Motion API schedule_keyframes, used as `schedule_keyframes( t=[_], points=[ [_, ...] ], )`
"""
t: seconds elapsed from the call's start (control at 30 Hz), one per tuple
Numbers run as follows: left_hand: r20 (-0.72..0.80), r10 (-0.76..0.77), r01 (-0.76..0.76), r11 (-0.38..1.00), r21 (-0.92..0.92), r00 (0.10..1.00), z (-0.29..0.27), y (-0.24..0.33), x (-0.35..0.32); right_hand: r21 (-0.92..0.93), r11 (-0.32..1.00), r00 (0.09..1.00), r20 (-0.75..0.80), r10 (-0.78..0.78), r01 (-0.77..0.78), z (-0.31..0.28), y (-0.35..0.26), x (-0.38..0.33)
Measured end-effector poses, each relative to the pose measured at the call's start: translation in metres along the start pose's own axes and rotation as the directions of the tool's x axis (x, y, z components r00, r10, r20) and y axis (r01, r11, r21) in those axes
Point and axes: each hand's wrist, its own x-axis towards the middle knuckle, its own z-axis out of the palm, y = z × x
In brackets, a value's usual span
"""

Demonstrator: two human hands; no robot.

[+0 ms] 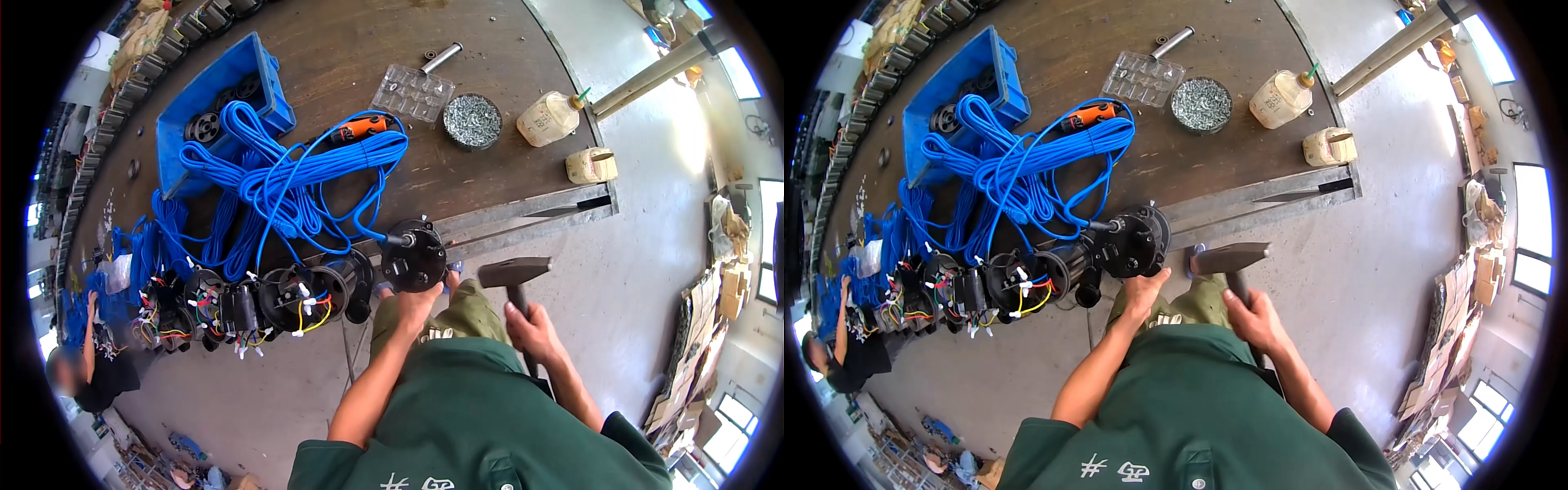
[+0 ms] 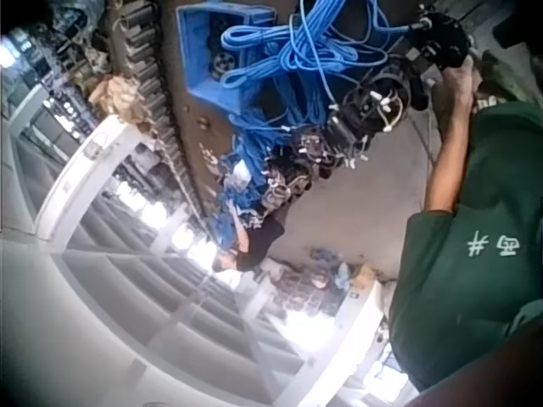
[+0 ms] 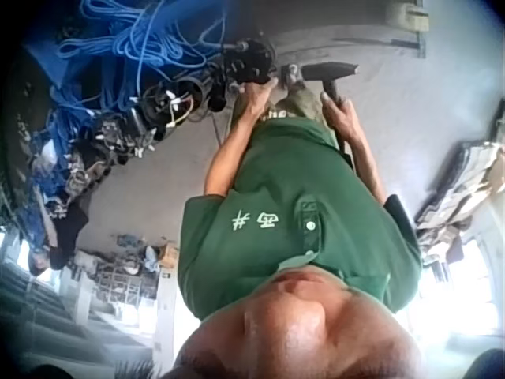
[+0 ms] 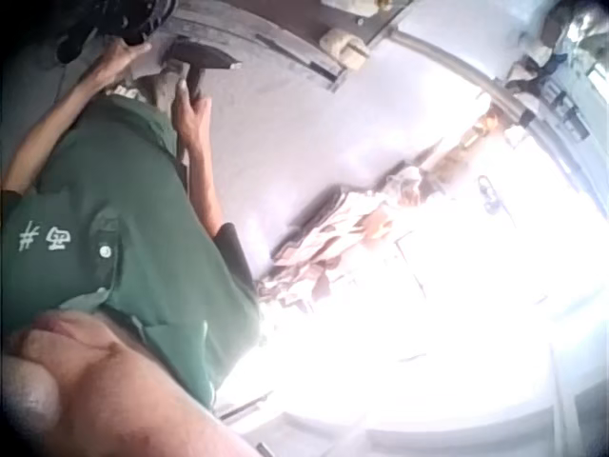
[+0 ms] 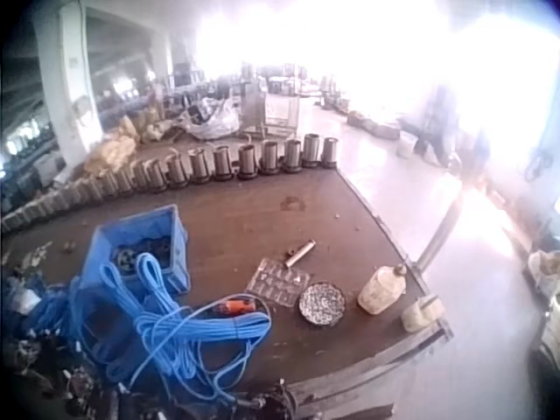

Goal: The person assembles multiple industrial pump units at a long workbench, using a hammer to seat components into the pump bodies and handling electrical wiring. They work through a line of pumps, applying hammer strikes and adjusting internal parts by hand.

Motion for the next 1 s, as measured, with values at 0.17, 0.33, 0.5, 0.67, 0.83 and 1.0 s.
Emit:
schedule_keyframes(
  t=[0.17, 0.33, 0.5, 0.67, 0.83, 1.0],
  points=[
    [-0.068, 0.170, -0.176, 0.980, -0.091, 0.983, 0.009, 0.011, -0.012, -0.287, 0.954, 0.962, -0.227, -0.153, 0.084, -0.017, -0.009, 0.015],
    [-0.109, 0.146, -0.138, 0.988, 0.072, 0.983, 0.010, -0.003, -0.004, -0.271, 0.960, 0.966, -0.222, -0.133, 0.070, -0.011, 0.014, 0.022],
    [-0.062, 0.204, -0.189, 0.964, 0.188, 0.977, 0.017, -0.009, -0.002, -0.389, 0.916, 0.942, -0.259, -0.213, 0.101, -0.014, 0.037, 0.038],
    [0.059, -0.303, 0.278, 0.923, 0.267, 0.951, 0.013, 0.012, -0.003, -0.625, 0.745, 0.790, -0.326, -0.520, 0.232, -0.026, 0.028, 0.076],
    [0.115, -0.271, 0.270, 0.963, 0.020, 0.956, -0.070, -0.003, -0.051, -0.827, 0.509, 0.604, -0.284, -0.744, 0.238, -0.039, 0.004, 0.131],
    [-0.118, -0.113, 0.060, 0.922, -0.382, 0.987, -0.154, 0.097, -0.135, -0.894, 0.405, 0.554, -0.241, -0.797, 0.194, -0.040, -0.018, 0.188]
  ],
)
